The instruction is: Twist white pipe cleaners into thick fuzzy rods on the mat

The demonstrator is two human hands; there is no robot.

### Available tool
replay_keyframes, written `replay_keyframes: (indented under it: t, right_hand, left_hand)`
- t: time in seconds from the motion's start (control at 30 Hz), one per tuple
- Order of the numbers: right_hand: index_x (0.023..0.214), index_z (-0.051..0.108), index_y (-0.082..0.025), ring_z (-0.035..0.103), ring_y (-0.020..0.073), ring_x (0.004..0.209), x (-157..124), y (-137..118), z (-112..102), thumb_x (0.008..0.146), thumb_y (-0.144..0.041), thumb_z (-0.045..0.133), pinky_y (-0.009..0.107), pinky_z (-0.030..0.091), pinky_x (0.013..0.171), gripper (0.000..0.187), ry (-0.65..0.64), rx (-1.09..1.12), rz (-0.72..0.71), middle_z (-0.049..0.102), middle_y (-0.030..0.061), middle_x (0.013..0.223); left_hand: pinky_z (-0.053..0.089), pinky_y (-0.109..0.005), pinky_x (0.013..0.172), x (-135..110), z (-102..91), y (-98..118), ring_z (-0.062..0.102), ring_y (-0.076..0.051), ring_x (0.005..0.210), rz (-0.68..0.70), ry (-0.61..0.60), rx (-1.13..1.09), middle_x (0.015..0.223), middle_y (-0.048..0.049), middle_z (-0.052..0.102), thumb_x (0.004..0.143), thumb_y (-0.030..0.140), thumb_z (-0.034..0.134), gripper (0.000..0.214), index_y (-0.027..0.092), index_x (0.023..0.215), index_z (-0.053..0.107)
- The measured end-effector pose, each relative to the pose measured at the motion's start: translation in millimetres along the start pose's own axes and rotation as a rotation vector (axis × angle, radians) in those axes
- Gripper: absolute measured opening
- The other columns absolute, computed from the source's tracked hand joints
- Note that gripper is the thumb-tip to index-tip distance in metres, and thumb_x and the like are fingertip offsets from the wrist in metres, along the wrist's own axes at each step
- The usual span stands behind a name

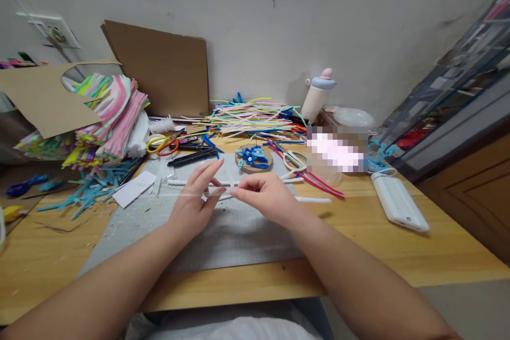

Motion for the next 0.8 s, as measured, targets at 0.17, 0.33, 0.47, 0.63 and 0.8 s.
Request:
replay_keyframes:
  t: [0.17,0.33,0.47,0.63,0.8]
  right_hand:
    - [0.071,0.065,-0.014,0.034,0.0073,0.05,-2,-2,1,0.072,-0.044,0.065,0.022,0.024,0.045,0.029,-0.253,0.24,0.079,0.045,-0.0035,0.054]
    - [0.073,0.064,-0.016,0.04,0.0074,0.053,2,0,1,0.072,-0.04,0.067,0.021,0.03,0.049,0.024,-0.053,0.303,-0.004,0.052,-0.0028,0.059]
    - [0.076,0.066,-0.017,0.053,0.0122,0.063,4,4,5,0.076,-0.037,0.063,0.024,0.039,0.058,0.02,0.155,0.12,-0.093,0.063,0.0011,0.07]
    - [0.094,0.07,-0.026,0.06,0.0167,0.08,-3,3,11,0.084,-0.033,0.054,0.026,0.039,0.067,0.02,0.31,-0.411,-0.22,0.069,0.0022,0.087]
    - [0.089,0.07,-0.026,0.054,0.0148,0.07,-10,-4,16,0.088,-0.03,0.048,0.027,0.03,0.061,0.022,0.265,-0.846,-0.403,0.064,0.0021,0.07]
  left_hand:
    - [0.048,-0.027,0.077,-1,-3.7,1,0.059,-0.014,0.088,0.181,-0.077,-0.075,0.096,-0.0038,0.064,0.086,0.017,0.047,0.021,0.023,0.1,0.062]
    - [0.046,-0.024,0.067,-1,-1.7,3,0.059,-0.013,0.075,0.11,-0.02,-0.031,0.077,-0.0021,0.065,0.085,0.02,0.051,0.01,0.019,0.082,0.061]
    - [0.043,-0.025,0.064,-2,-1.5,7,0.057,-0.013,0.071,0.13,-0.053,0.07,0.076,-0.0028,0.063,0.086,0.021,0.048,0.013,0.019,0.08,0.059]
    - [0.036,-0.032,0.07,-2,-10.1,15,0.057,-0.015,0.077,0.319,0.044,0.392,0.081,-0.0009,0.068,0.083,0.02,0.053,0.009,0.021,0.081,0.061]
    - [0.03,-0.036,0.073,1,-20.0,18,0.055,-0.017,0.081,0.353,0.129,0.601,0.077,0.0026,0.069,0.083,0.023,0.056,0.009,0.025,0.081,0.064]
Point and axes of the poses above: each hand's wrist, its own x-axis towards the middle knuckle, its own z-axis out of the palm, y = z × x, the point moved 1 cm from there along x, towards the middle knuckle
